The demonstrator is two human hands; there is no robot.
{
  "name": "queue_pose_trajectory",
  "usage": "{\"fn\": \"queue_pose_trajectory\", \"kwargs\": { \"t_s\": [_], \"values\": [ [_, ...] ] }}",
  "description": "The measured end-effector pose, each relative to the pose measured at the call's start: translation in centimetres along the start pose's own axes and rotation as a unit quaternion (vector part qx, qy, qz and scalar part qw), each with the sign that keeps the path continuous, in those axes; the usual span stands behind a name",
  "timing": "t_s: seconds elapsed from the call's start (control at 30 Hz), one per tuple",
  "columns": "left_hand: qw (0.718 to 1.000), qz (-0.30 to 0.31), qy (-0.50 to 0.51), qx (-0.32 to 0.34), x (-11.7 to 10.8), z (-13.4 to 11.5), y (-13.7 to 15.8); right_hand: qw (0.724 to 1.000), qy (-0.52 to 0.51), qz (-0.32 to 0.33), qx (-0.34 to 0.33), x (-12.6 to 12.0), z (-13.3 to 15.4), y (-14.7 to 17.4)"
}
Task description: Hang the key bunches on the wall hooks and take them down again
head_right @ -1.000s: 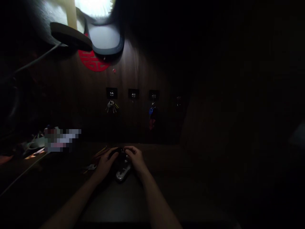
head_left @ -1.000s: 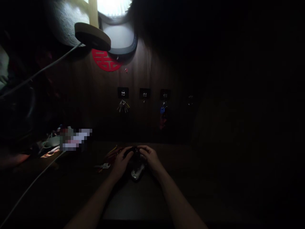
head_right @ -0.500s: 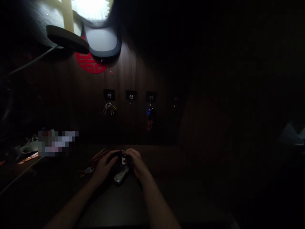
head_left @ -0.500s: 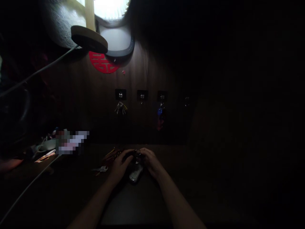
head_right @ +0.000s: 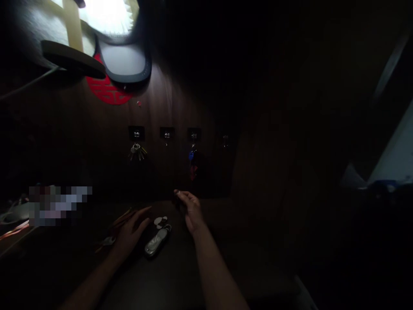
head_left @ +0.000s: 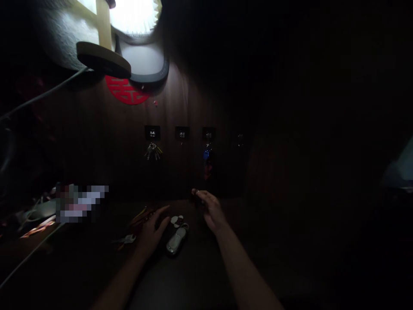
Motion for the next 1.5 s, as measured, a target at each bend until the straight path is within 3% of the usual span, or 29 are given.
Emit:
{"fn": "queue_pose_trajectory", "kwargs": {
  "t_s": [0.2, 0.33, 0.47, 0.67, 0.77, 1.1, 1.33, 1.5],
  "values": [
    [1.000, 0.015, -0.018, 0.000, 0.1, -0.2, 0.3, 0.984, 0.032, -0.093, -0.152, -3.7, 7.4, -2.0],
    [1.000, 0.027, -0.010, 0.000, 0.3, -0.1, 0.3, 0.956, 0.046, -0.164, -0.238, -5.9, 12.5, -3.4],
    [0.999, 0.038, -0.011, -0.008, 0.4, 0.1, 0.4, 0.906, 0.103, -0.256, -0.319, -7.0, 17.2, -4.9],
    [0.999, 0.028, -0.011, -0.015, 0.2, -0.1, 0.3, 0.821, 0.234, -0.331, -0.401, -7.0, 22.0, -7.1],
    [1.000, 0.020, -0.009, -0.013, 0.1, -0.2, 0.2, 0.809, 0.272, -0.344, -0.391, -7.4, 22.7, -8.4],
    [0.998, 0.026, -0.019, -0.048, 0.1, 0.0, 0.1, 0.822, 0.278, -0.331, -0.372, -8.8, 20.9, -10.8],
    [0.999, 0.023, -0.017, -0.039, 0.1, 0.1, 0.0, 0.811, 0.305, -0.332, -0.372, -10.4, 19.0, -9.9],
    [0.998, 0.028, -0.029, -0.039, 0.2, 0.3, 0.1, 0.827, 0.297, -0.348, -0.327, -12.1, 16.2, -8.6]
  ]
}}
Point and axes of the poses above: each hand's wrist, its own y-axis away from the middle knuckle, its own x-axis out of the palm, z = x × y, the point moved 5 cm from there along -y, towards the middle knuckle, and after that the axes turned 8 degrees about x, right-handed, at the moved point
